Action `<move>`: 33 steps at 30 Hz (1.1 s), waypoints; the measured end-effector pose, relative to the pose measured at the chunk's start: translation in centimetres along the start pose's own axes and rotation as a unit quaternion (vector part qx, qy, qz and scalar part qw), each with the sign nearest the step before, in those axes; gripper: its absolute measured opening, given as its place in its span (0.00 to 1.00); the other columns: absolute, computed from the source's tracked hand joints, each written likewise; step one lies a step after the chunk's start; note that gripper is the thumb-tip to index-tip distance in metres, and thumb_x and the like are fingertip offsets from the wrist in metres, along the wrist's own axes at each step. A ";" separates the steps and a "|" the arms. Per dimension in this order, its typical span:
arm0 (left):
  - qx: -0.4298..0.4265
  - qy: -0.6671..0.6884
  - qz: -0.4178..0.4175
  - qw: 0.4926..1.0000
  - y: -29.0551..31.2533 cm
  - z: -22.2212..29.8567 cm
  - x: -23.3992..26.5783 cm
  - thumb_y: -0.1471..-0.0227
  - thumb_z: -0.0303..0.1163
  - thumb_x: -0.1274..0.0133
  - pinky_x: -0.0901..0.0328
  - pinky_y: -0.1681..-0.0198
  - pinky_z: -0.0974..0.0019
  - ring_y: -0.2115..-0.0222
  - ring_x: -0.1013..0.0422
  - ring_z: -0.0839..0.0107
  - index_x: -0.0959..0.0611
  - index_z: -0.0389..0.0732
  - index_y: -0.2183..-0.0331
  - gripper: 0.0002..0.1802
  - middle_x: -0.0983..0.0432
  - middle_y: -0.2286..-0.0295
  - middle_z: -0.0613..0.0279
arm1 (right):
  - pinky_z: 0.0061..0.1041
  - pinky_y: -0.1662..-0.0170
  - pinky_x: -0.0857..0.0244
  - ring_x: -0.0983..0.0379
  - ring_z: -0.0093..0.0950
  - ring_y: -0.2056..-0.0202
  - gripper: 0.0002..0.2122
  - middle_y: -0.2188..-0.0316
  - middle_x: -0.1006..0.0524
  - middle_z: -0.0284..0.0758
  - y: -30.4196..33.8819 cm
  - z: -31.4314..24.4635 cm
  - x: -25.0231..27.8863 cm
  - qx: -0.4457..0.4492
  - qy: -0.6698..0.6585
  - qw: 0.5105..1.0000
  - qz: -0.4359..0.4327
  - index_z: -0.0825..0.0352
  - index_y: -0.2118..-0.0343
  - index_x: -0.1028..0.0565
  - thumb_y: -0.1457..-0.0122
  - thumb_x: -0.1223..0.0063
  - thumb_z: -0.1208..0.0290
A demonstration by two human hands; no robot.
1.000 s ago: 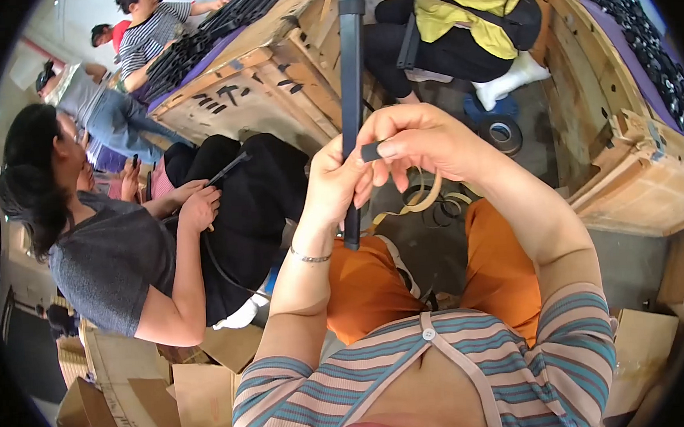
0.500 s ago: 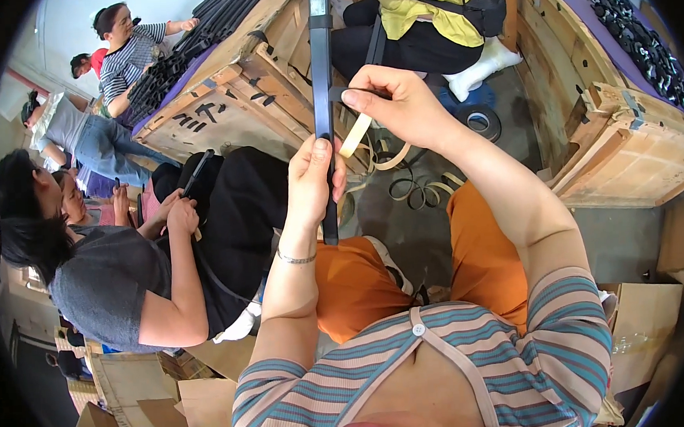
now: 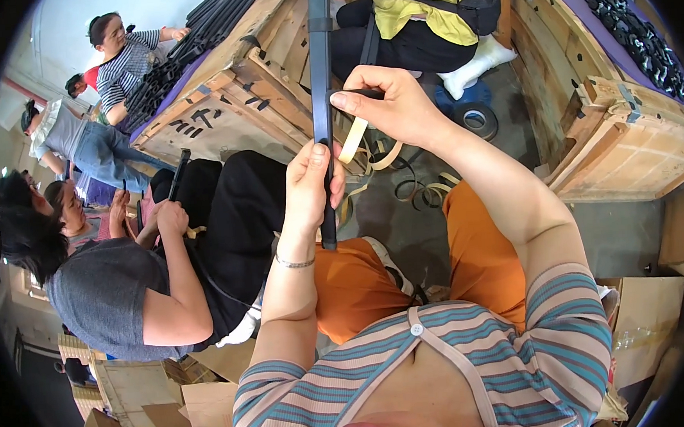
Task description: Applying adhesive strips to black plastic components in a workshop.
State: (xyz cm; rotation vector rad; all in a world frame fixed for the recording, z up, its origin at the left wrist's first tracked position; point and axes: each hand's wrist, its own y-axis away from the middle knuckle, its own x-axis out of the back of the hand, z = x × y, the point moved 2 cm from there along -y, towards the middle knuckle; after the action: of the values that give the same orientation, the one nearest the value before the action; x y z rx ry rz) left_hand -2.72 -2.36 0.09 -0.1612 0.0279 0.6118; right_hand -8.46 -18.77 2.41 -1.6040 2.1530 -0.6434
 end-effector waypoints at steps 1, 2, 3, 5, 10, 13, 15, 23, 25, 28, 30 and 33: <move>0.000 -0.002 0.002 1.000 0.0 0.0 0.0 0.41 0.41 0.64 0.48 0.89 0.79 0.93 0.45 0.82 0.31 0.37 0.70 0.16 0.40 0.90 0.68 | 0.12 0.74 0.47 0.42 0.09 0.77 0.08 0.82 0.34 0.20 0.0 0.0 0.1 0.002 0.005 1.000 0.006 0.68 0.77 0.29 0.46 0.47 0.69; -0.003 -0.004 -0.001 1.000 0.0 0.1 0.0 0.41 0.41 0.64 0.48 0.89 0.79 0.93 0.45 0.82 0.31 0.37 0.70 0.16 0.40 0.90 0.68 | 0.12 0.73 0.46 0.41 0.10 0.76 0.09 0.82 0.33 0.21 0.0 0.0 0.1 -0.001 0.011 1.000 0.001 0.67 0.78 0.30 0.46 0.47 0.69; -0.006 -0.004 -0.006 1.000 0.0 0.1 -0.1 0.41 0.41 0.64 0.49 0.89 0.79 0.93 0.45 0.82 0.30 0.37 0.70 0.16 0.39 0.90 0.68 | 0.12 0.72 0.45 0.41 0.10 0.76 0.10 0.81 0.32 0.23 0.0 0.0 0.1 -0.005 0.013 1.000 -0.009 0.67 0.78 0.32 0.45 0.47 0.68; -0.006 -0.006 -0.002 1.000 0.0 0.1 -0.1 0.41 0.41 0.64 0.49 0.89 0.79 0.93 0.45 0.82 0.30 0.37 0.70 0.17 0.39 0.90 0.68 | 0.12 0.72 0.44 0.41 0.10 0.76 0.10 0.81 0.31 0.23 0.0 0.0 0.2 -0.005 0.022 1.000 -0.004 0.67 0.78 0.32 0.45 0.47 0.68; -0.007 -0.004 -0.001 1.000 0.1 0.0 0.0 0.41 0.41 0.64 0.49 0.89 0.79 0.93 0.45 0.82 0.30 0.37 0.70 0.17 0.39 0.90 0.68 | 0.13 0.72 0.44 0.40 0.10 0.76 0.10 0.81 0.31 0.23 0.1 -0.1 0.0 -0.006 0.033 0.999 -0.002 0.67 0.78 0.31 0.45 0.47 0.68; -0.010 -0.010 -0.001 1.000 0.1 0.0 0.0 0.41 0.42 0.64 0.49 0.89 0.79 0.93 0.45 0.82 0.30 0.37 0.70 0.17 0.39 0.91 0.68 | 0.12 0.74 0.47 0.42 0.09 0.77 0.09 0.82 0.34 0.20 0.1 -0.2 0.0 0.009 0.031 0.999 0.006 0.68 0.77 0.29 0.46 0.46 0.69; -0.007 -0.004 -0.001 1.000 0.1 0.0 -0.1 0.41 0.42 0.64 0.49 0.89 0.79 0.93 0.45 0.81 0.30 0.37 0.70 0.17 0.39 0.91 0.68 | 0.12 0.72 0.44 0.40 0.10 0.76 0.10 0.80 0.31 0.23 0.1 -0.2 0.1 -0.002 0.030 1.000 -0.006 0.67 0.78 0.31 0.45 0.47 0.68; -0.008 -0.002 -0.010 1.000 0.2 0.1 -0.2 0.41 0.42 0.64 0.48 0.89 0.79 0.93 0.45 0.82 0.30 0.37 0.70 0.17 0.39 0.91 0.68 | 0.12 0.73 0.45 0.41 0.10 0.76 0.10 0.81 0.32 0.22 0.1 -0.1 0.1 -0.004 0.041 0.999 0.000 0.67 0.78 0.31 0.45 0.47 0.68; -0.008 0.000 -0.012 1.000 0.2 0.1 -0.3 0.41 0.41 0.64 0.48 0.89 0.79 0.93 0.45 0.82 0.30 0.37 0.70 0.17 0.39 0.91 0.68 | 0.12 0.73 0.45 0.41 0.10 0.76 0.10 0.81 0.32 0.22 0.1 -0.1 0.0 -0.001 0.042 0.999 0.002 0.67 0.78 0.31 0.45 0.47 0.68; -0.012 -0.009 -0.008 1.000 0.2 0.1 -0.3 0.41 0.42 0.63 0.48 0.89 0.79 0.93 0.45 0.82 0.30 0.37 0.70 0.17 0.39 0.91 0.68 | 0.12 0.73 0.45 0.41 0.10 0.77 0.10 0.82 0.32 0.22 0.0 -0.2 -0.1 -0.002 0.034 0.999 0.006 0.67 0.79 0.31 0.46 0.47 0.68; -0.016 -0.009 -0.018 1.000 0.2 0.1 -0.3 0.41 0.43 0.63 0.48 0.89 0.80 0.93 0.45 0.82 0.31 0.37 0.71 0.18 0.39 0.91 0.68 | 0.12 0.73 0.45 0.41 0.10 0.77 0.10 0.82 0.32 0.22 0.0 -0.1 -0.2 -0.012 0.031 0.999 0.014 0.67 0.79 0.31 0.46 0.47 0.68; -0.005 -0.022 -0.010 1.000 0.3 0.0 -0.5 0.42 0.44 0.64 0.48 0.90 0.79 0.93 0.45 0.82 0.32 0.38 0.72 0.18 0.39 0.91 0.68 | 0.12 0.74 0.46 0.41 0.10 0.78 0.10 0.83 0.33 0.23 0.0 -0.1 -0.3 -0.007 0.035 0.999 0.031 0.67 0.80 0.31 0.47 0.46 0.69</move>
State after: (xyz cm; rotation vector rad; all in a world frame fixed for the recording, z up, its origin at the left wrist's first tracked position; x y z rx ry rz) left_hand -3.26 -2.40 0.04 -0.1579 -0.0203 0.5955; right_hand -8.42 -18.49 2.54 -1.5359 2.2522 -0.6768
